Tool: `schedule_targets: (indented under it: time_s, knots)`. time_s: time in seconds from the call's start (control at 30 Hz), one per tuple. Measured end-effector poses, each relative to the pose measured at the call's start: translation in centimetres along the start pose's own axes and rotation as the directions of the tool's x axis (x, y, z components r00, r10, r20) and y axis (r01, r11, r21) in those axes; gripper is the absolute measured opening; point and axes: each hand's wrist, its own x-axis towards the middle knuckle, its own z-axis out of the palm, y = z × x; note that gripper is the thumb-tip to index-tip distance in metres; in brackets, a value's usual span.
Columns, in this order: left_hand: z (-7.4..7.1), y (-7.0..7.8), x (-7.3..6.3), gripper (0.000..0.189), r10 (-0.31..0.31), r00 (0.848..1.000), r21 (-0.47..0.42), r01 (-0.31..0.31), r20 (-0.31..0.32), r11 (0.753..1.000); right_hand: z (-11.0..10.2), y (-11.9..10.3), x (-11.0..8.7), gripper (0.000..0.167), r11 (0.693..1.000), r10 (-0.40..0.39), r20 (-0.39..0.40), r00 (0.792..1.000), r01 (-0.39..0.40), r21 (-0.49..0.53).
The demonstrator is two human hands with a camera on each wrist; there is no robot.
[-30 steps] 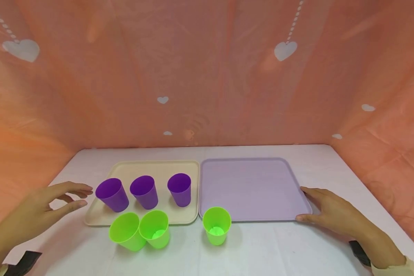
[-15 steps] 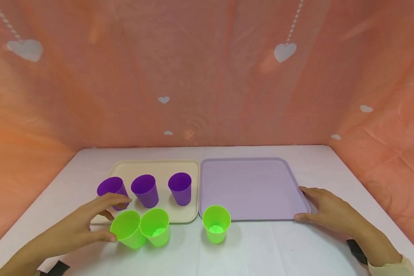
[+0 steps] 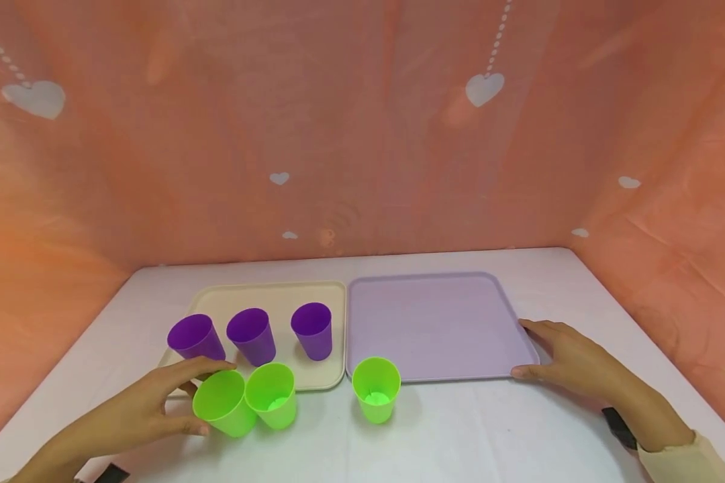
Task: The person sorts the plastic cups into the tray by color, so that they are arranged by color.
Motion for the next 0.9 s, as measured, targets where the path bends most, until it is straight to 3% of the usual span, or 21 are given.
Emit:
schedule_targets:
  time_s: [0.3,0.67,0.9]
  knots:
    - [-0.3,0.1,0.1,0.065,-0.016,1.000,0.031,0.016,0.000,0.999,-0.1,0.1,-0.3,0.097,1.000,0.020,0.014,1.000,-0.020,0.010]
    - [-1.7,0.0,-0.8,0.063,-0.005,0.997,0.063,0.010,-0.078,0.998,0.0,0.2,-0.4,0.096,1.000,0.022,0.013,1.000,-0.022,-0.001]
    - [-3.1,-0.3,-1.9,0.068,-0.016,0.976,0.133,0.046,-0.215,0.990,-0.2,-0.2,-0.1,0.095,1.000,0.011,0.005,1.000,-0.011,-0.001]
